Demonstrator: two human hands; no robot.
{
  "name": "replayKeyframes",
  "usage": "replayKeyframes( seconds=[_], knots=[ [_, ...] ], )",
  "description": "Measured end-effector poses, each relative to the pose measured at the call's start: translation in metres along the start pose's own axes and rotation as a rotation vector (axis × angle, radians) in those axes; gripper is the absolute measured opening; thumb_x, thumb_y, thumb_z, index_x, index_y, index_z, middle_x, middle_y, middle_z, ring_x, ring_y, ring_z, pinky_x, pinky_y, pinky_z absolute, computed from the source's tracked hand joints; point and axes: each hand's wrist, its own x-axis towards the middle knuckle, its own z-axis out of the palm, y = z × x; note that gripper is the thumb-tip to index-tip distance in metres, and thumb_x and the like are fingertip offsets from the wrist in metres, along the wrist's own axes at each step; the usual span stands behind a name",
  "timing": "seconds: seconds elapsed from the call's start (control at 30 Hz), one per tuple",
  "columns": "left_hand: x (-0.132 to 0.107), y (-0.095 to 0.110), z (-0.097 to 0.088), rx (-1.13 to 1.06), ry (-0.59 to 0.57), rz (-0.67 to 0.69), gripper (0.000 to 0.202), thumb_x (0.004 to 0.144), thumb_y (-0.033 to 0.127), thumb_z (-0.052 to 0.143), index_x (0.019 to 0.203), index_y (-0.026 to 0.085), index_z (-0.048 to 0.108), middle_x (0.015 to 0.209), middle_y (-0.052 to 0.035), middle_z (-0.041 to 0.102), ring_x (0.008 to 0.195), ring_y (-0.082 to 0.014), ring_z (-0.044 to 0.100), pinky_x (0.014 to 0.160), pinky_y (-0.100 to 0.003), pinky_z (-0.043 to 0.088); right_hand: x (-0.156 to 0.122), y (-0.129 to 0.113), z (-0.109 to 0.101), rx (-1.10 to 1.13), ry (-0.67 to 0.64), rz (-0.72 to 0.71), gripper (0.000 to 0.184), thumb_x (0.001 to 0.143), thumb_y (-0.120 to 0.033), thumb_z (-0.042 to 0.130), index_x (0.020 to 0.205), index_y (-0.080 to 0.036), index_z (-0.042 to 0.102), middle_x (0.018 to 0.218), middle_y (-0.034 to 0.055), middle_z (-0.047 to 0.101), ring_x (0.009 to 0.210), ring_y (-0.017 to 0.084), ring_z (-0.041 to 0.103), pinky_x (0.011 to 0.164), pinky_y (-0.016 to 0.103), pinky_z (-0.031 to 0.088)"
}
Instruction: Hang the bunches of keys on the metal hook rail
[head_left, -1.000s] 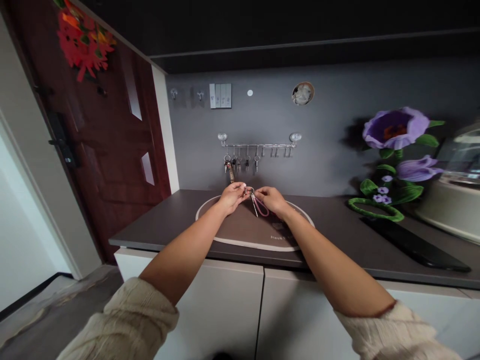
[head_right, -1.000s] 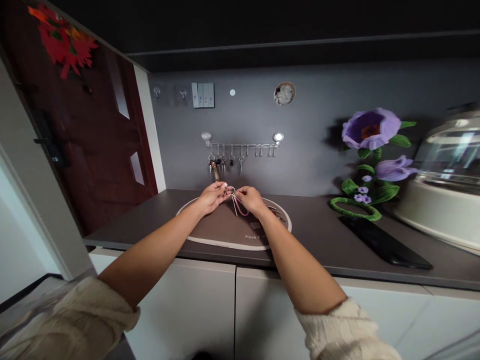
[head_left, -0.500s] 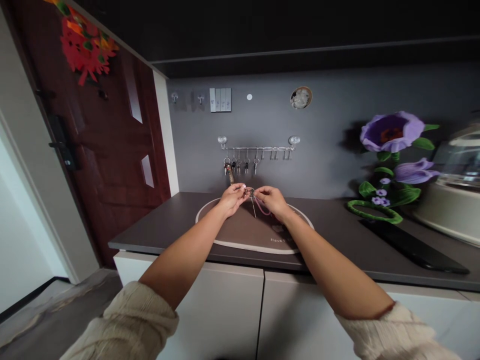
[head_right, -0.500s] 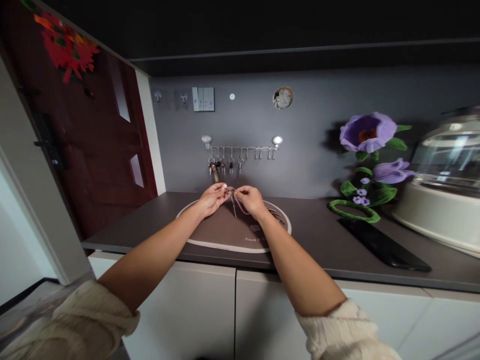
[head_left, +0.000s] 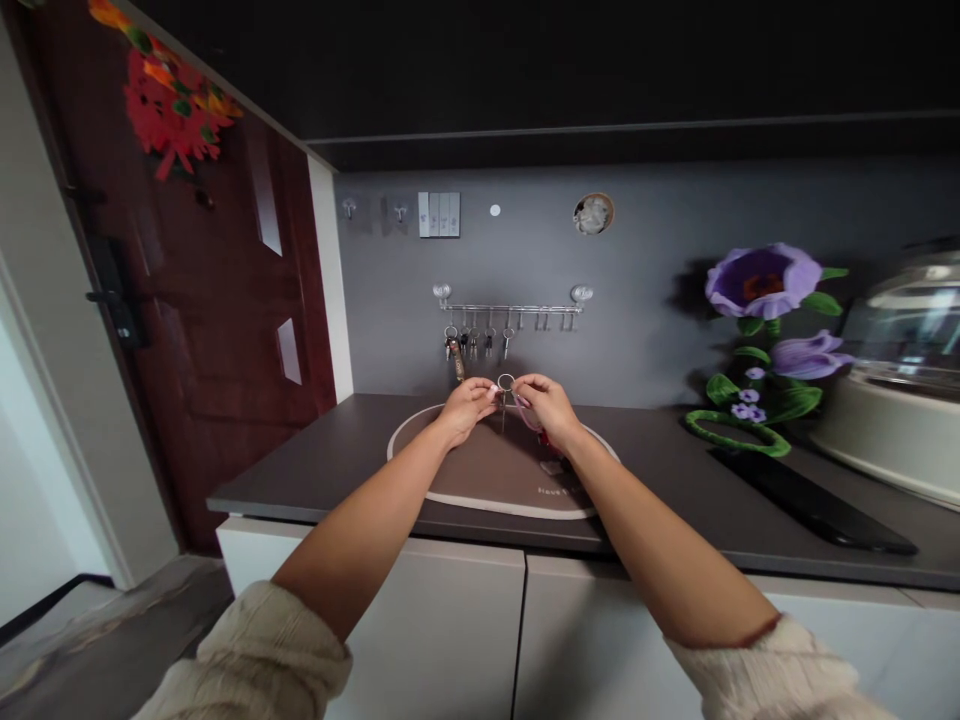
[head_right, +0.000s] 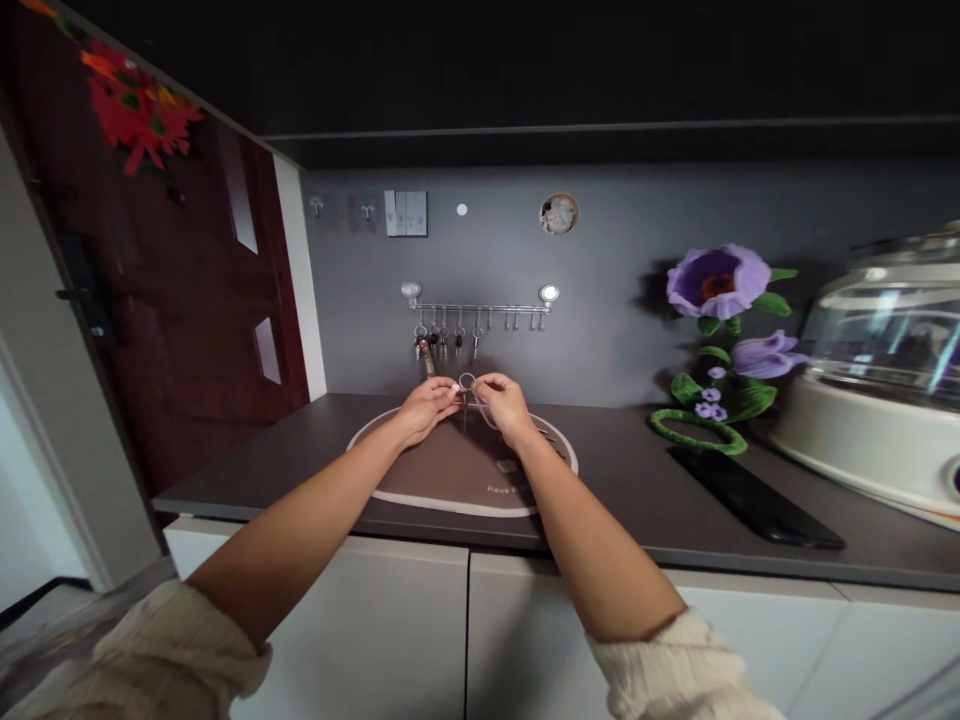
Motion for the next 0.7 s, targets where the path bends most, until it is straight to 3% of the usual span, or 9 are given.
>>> replayKeyframes(
  seconds=[0.17,0.4,0.5,0.7],
  knots=[
    [0.000,-0.003,0.000,0.088,-0.012,0.002,0.022,0.064,0.017,0.064,0.081,0.015,0.050,0.081,-0.0012,0.057,0.077,-0.0079,0.053,0.079,-0.029,0.041,0.004,0.003,-0.003,0.051,0.009,-0.022,0.025,0.060,-0.037,0.058,0.071,-0.015,0.057,0.063,-0.0006,0.056,0.056,0.009,0.046,0.057,0.022,0.037],
    [0.002,-0.007,0.001,0.249,0.036,0.064,0.023,0.067,0.029,0.061,0.083,0.015,0.052,0.077,-0.0032,0.058,0.070,-0.0092,0.053,0.062,-0.022,0.043,0.007,0.007,-0.004,0.100,0.004,-0.023,0.030,0.059,-0.041,0.060,0.074,-0.015,0.057,0.064,0.0004,0.057,0.057,0.008,0.047,0.056,0.021,0.038],
    [0.005,-0.013,-0.002,0.427,0.078,0.134,0.016,0.071,0.028,0.054,0.079,0.014,0.053,0.071,-0.0028,0.058,0.063,-0.0091,0.053,0.056,-0.020,0.040,0.007,0.007,-0.005,0.137,0.036,0.006,0.031,0.058,-0.042,0.061,0.072,-0.015,0.056,0.063,0.0006,0.058,0.055,0.008,0.048,0.054,0.020,0.038],
    [0.008,-0.023,-0.006,0.840,0.033,0.300,0.016,0.074,0.024,0.044,0.065,0.015,0.054,0.062,-0.0009,0.057,0.055,-0.0099,0.049,0.057,-0.022,0.037,0.011,0.005,-0.006,0.269,0.092,0.083,0.026,0.056,-0.036,0.062,0.071,-0.015,0.054,0.061,0.0002,0.058,0.054,0.009,0.052,0.053,0.022,0.042]
  ],
)
